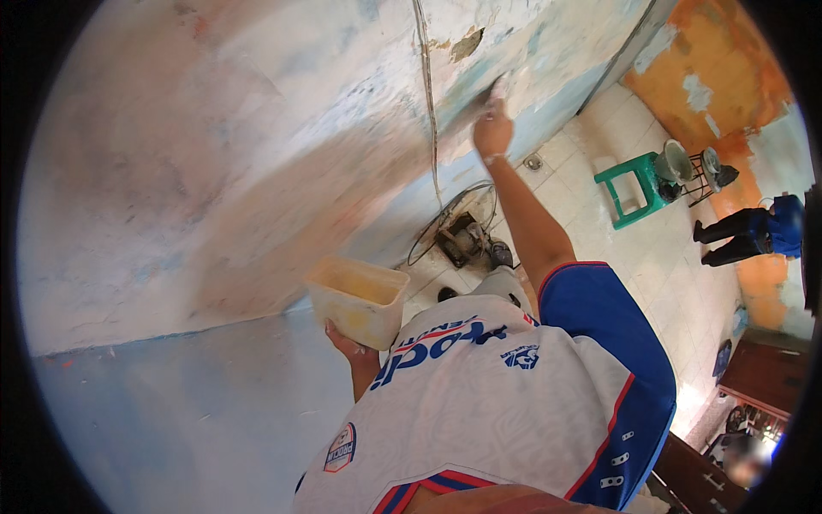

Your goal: The person patches a damaged wall by scooping a plaster mixture from a container and applying it over cracks and holes using a scraper.

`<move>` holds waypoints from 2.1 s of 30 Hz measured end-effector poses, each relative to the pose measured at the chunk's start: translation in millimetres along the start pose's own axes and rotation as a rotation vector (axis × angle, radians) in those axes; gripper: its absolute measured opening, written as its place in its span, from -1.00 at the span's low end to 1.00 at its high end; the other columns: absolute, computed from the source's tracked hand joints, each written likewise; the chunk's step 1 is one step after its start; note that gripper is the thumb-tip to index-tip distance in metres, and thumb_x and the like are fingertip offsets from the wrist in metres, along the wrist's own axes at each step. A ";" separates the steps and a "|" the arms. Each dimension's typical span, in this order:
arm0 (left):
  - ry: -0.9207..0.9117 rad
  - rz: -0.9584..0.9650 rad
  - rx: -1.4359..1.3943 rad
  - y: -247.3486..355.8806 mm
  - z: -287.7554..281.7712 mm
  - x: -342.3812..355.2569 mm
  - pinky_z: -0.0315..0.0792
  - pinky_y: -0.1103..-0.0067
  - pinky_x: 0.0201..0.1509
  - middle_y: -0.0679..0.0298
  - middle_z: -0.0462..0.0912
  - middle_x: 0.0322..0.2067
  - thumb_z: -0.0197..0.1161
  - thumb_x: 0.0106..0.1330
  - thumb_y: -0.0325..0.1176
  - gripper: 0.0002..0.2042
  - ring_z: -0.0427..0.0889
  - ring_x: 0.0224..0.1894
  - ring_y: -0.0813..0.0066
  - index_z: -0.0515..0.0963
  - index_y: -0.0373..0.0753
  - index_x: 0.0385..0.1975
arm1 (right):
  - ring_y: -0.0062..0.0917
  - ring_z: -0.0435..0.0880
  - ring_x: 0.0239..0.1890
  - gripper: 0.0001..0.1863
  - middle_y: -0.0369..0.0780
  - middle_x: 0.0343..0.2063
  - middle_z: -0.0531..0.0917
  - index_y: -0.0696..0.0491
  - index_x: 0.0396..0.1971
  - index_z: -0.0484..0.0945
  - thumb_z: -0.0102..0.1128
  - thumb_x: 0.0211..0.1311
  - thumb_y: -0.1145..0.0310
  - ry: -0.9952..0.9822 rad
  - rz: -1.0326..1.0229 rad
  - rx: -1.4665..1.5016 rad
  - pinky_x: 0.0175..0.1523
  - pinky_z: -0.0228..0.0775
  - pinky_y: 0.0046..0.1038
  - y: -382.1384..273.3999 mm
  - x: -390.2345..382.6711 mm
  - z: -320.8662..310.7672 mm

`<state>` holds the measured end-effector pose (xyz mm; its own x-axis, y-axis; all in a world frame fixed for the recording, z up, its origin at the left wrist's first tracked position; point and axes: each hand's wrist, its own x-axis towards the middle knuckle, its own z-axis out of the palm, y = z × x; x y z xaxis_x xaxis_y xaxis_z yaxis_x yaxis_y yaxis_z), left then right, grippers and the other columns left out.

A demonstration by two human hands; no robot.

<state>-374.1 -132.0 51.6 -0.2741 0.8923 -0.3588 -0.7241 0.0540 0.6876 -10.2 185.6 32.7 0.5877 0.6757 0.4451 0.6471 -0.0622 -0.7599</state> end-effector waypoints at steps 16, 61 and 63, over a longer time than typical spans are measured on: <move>-0.058 0.072 0.086 8.1 -9.2 -9.5 0.43 0.21 0.29 0.12 0.44 0.24 -0.16 0.47 0.04 -0.44 0.45 0.26 0.11 0.28 -0.20 0.33 | -0.13 0.68 -0.53 -0.80 0.03 -0.44 0.70 0.14 -0.19 0.62 0.07 0.31 0.40 0.130 -0.154 -0.004 -0.41 0.46 -0.19 -52.2 -0.1 -46.7; 0.016 0.175 -0.074 -16.0 -8.4 -24.1 0.40 0.20 0.31 0.11 0.39 0.26 -0.16 0.48 0.04 -0.43 0.42 0.28 0.11 0.24 -0.18 0.35 | -0.27 0.67 -0.50 -0.91 -0.14 -0.50 0.65 0.06 -0.32 0.57 0.22 0.20 0.40 -0.282 -0.441 0.199 -0.40 0.50 -0.29 -62.4 -140.6 -85.2; 0.084 0.168 -0.142 -18.2 0.3 -28.5 0.41 0.20 0.30 0.11 0.41 0.25 -0.16 0.48 0.03 -0.44 0.44 0.27 0.11 0.25 -0.20 0.34 | -0.25 0.67 -0.46 -0.80 -0.15 -0.46 0.65 0.02 -0.16 0.63 0.20 0.21 0.43 -0.185 -0.363 0.183 -0.35 0.52 -0.28 -52.8 -111.9 -101.5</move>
<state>-352.9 -158.3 49.5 -0.4452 0.8430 -0.3021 -0.7442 -0.1607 0.6483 -60.8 38.8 71.1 0.2308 0.7508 0.6189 0.6891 0.3229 -0.6488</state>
